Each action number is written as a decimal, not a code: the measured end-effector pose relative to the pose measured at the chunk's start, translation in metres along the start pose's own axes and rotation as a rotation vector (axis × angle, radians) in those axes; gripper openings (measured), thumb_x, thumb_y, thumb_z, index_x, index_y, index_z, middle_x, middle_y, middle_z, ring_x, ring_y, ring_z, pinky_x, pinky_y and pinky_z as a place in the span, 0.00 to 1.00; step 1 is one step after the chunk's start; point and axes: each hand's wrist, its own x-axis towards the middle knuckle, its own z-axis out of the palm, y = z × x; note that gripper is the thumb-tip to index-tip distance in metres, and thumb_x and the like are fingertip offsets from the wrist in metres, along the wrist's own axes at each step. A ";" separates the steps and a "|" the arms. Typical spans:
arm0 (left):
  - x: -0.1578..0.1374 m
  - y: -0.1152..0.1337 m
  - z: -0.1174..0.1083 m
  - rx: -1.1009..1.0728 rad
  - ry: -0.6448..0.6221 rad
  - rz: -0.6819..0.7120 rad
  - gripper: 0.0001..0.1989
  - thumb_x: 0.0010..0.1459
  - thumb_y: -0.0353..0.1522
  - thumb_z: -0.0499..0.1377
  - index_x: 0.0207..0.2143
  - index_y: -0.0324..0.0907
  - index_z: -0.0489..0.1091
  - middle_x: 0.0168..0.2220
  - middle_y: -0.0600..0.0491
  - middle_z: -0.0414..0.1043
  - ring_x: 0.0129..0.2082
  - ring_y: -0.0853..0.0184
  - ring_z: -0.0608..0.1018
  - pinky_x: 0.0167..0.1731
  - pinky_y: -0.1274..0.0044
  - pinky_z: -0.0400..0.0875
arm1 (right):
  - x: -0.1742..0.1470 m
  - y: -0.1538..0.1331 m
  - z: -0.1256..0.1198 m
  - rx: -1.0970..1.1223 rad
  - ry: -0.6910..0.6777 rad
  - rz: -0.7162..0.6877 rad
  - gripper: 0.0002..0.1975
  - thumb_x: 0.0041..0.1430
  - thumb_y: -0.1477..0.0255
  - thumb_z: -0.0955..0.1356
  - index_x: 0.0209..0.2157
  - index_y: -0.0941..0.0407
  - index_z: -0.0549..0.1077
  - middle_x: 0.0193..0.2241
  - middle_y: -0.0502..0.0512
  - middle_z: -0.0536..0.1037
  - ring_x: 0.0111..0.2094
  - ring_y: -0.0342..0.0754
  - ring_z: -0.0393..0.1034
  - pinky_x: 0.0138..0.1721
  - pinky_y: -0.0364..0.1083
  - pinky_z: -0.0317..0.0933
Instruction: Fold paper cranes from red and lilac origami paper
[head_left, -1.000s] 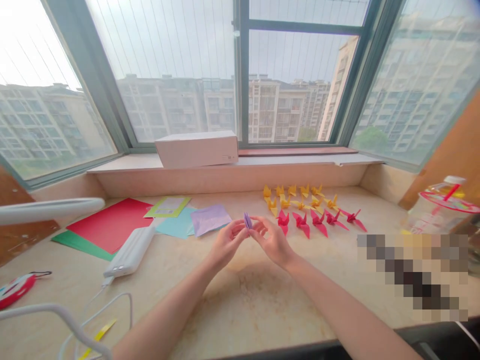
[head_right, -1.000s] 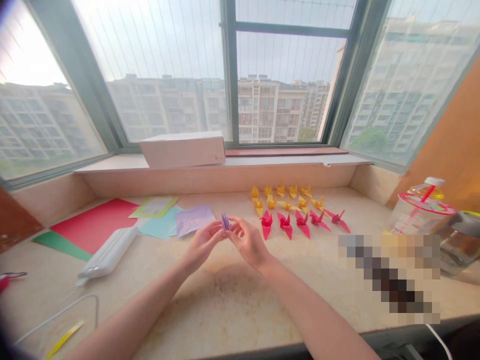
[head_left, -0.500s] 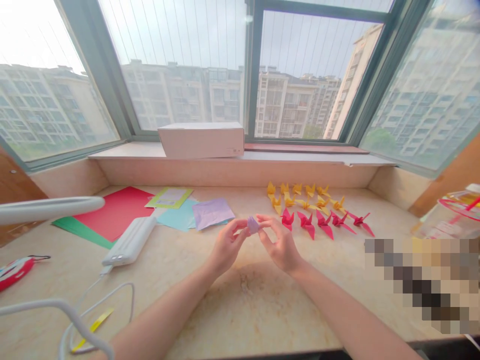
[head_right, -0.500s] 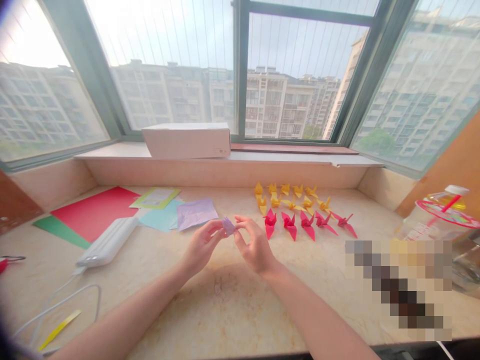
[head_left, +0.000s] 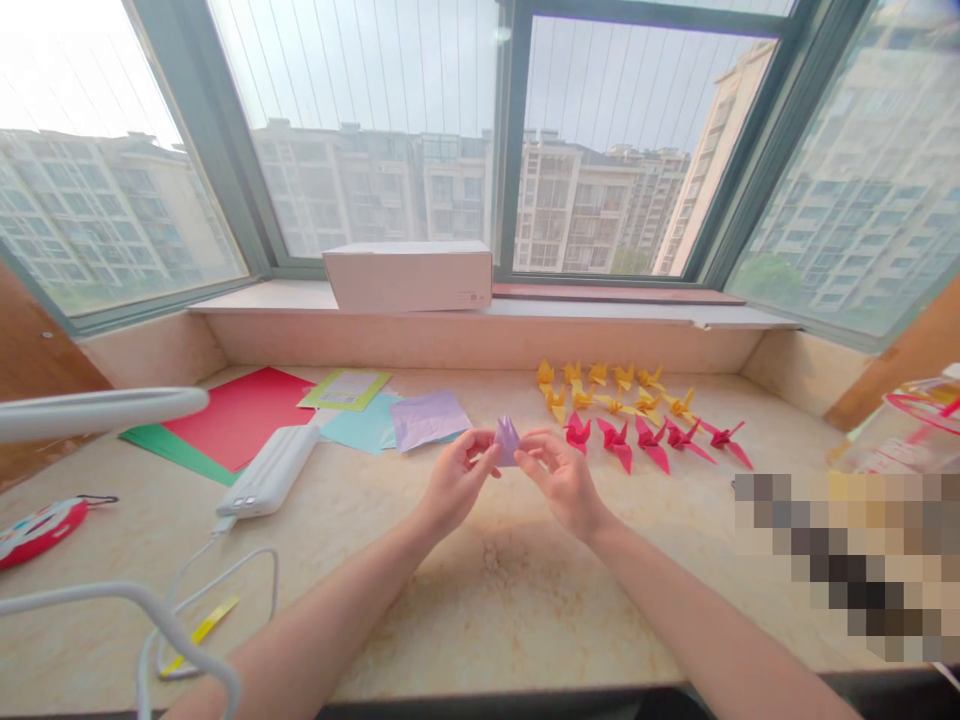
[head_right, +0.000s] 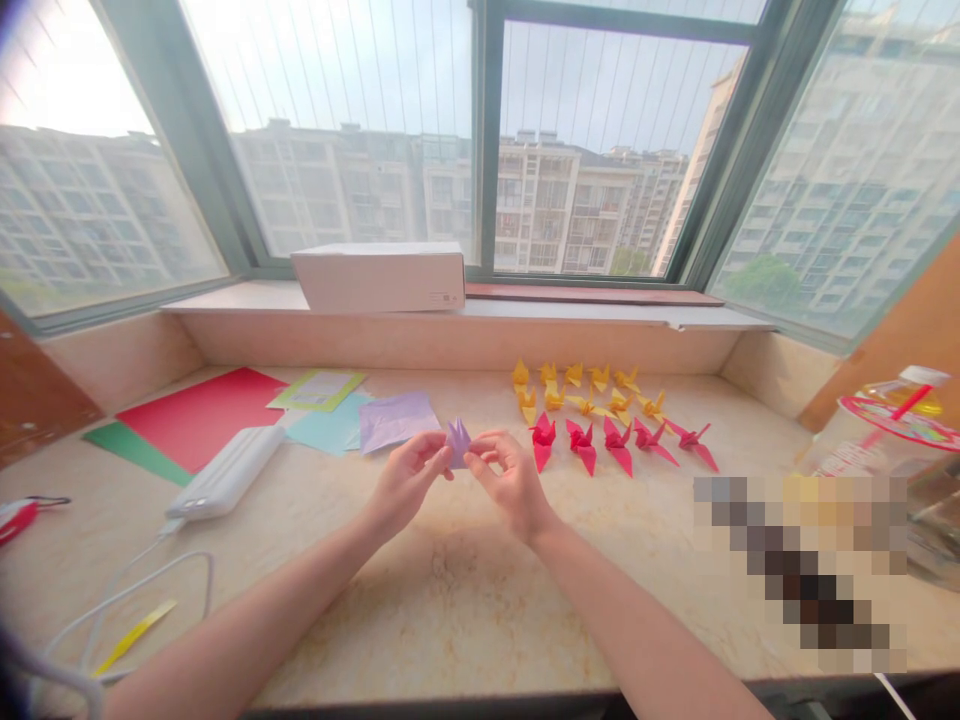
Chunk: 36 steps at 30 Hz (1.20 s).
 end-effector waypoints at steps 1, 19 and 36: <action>0.000 0.001 0.000 -0.003 -0.008 -0.003 0.13 0.58 0.39 0.62 0.38 0.38 0.74 0.33 0.50 0.76 0.29 0.69 0.76 0.30 0.76 0.74 | 0.001 0.001 0.001 0.024 0.011 0.019 0.10 0.59 0.64 0.70 0.37 0.55 0.76 0.40 0.57 0.77 0.41 0.50 0.74 0.42 0.49 0.70; -0.003 -0.004 0.001 0.014 -0.028 0.071 0.15 0.60 0.39 0.61 0.47 0.43 0.70 0.32 0.53 0.76 0.30 0.67 0.78 0.29 0.76 0.75 | 0.000 0.003 0.003 0.155 -0.060 0.009 0.14 0.60 0.63 0.70 0.44 0.51 0.66 0.41 0.54 0.77 0.43 0.50 0.76 0.44 0.51 0.70; -0.007 -0.002 0.002 -0.036 -0.099 0.095 0.13 0.63 0.41 0.57 0.42 0.41 0.69 0.35 0.49 0.77 0.31 0.66 0.80 0.33 0.72 0.78 | 0.002 0.004 -0.002 0.212 -0.152 0.058 0.12 0.60 0.65 0.69 0.45 0.50 0.69 0.35 0.53 0.77 0.37 0.48 0.75 0.38 0.49 0.71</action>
